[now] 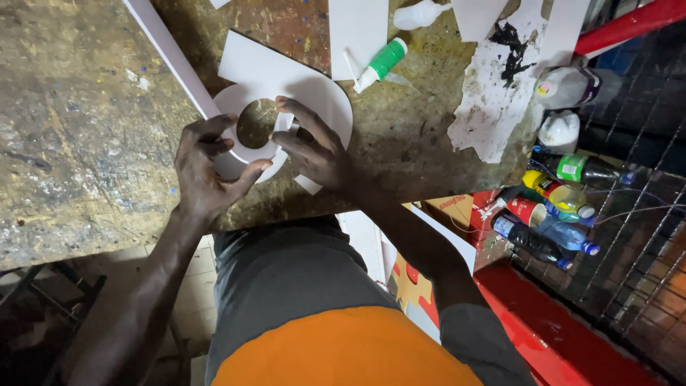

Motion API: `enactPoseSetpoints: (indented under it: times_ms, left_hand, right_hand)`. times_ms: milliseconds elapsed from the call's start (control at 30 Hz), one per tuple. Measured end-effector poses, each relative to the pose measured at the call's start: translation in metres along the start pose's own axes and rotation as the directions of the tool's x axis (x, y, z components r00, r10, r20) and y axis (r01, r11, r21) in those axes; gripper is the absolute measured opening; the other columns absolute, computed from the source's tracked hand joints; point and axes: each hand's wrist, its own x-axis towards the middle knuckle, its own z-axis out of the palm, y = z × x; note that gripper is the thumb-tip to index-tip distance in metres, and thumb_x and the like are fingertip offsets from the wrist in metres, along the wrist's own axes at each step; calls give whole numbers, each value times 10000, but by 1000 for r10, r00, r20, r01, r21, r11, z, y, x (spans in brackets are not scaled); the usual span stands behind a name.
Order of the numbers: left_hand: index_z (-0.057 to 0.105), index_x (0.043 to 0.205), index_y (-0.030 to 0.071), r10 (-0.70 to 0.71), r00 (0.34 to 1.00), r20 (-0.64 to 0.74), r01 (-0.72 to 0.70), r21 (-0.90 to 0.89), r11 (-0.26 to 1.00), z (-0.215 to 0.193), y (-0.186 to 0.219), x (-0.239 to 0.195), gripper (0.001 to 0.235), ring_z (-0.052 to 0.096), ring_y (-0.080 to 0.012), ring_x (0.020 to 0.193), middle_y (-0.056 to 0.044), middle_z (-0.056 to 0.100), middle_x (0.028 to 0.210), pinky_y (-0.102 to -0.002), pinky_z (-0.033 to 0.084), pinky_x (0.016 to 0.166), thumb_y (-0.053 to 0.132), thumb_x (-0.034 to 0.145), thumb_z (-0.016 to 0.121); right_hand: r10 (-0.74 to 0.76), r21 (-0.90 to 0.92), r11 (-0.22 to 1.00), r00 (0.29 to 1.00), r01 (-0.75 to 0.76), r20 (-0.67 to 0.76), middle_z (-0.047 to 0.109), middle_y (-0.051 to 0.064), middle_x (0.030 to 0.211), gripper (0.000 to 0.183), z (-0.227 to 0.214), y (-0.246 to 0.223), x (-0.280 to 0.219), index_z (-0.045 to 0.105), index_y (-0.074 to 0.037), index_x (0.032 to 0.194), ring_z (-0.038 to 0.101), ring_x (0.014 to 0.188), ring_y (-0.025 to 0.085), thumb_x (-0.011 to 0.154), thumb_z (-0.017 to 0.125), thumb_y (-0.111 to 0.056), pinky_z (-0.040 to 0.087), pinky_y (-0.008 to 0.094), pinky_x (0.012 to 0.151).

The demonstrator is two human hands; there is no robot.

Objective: The person is fabricating 3D sign letters by applying glue to the edges of flat cutouts and attaching side strips.

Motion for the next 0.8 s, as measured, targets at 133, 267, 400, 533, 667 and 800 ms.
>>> enactPoseSetpoints:
  times_ms: [133,267,400,533,667,800]
  left_hand:
    - [604,1112,22,-10,1000,-1,10,26,1000,3,7,-2,599,717,-432,1194,-209,743,1411,-475,597,911,329,907,1076]
    - [596,1132,32,-16,999,-48,18,40,999,6,10,-5,589,728,-423,1209,-209,744,1419,-483,612,958,363,948,1048]
    - [585,1143,14,-10,999,-35,11,26,1000,2,19,-2,594,731,-434,1219,-223,728,1428,-503,605,981,358,972,1038]
    - [507,1226,-1,-79,995,55,77,42,996,-1,34,-2,549,654,-442,1352,-260,627,1444,-571,575,1084,252,1055,964]
    - [548,1339,-35,-83,996,42,79,91,993,0,36,-6,587,674,-394,1251,-230,632,1450,-486,559,988,289,1065,954]
    - [557,1283,-11,-69,997,24,66,110,992,0,40,-7,559,673,-406,1321,-216,662,1442,-517,559,1033,310,1065,960]
  right_hand:
    - [32,-11,999,999,-32,7,578,302,1589,279,2,0,-11,800,-24,1317,611,1494,521,1073,729,92,635,507,1097]
    - [61,-41,997,997,-60,40,562,231,1661,483,-3,4,-15,752,-111,1485,584,1538,475,1069,726,132,663,475,1090]
    - [100,-105,990,995,-98,16,565,293,1633,584,-64,11,-17,648,1,1567,590,1513,511,1033,656,236,660,508,1073]
    - [272,-723,681,956,-115,105,508,77,1757,761,-125,22,-19,557,-132,1687,414,1667,323,1030,811,155,365,596,1429]
    - [179,-615,788,965,-24,192,647,89,1561,469,-149,38,-7,778,-66,1368,364,1620,393,1050,732,275,154,689,1417]
    - [175,-441,894,969,-82,173,577,116,1402,329,-145,17,-13,711,0,1294,537,1402,368,1009,705,165,525,537,1236]
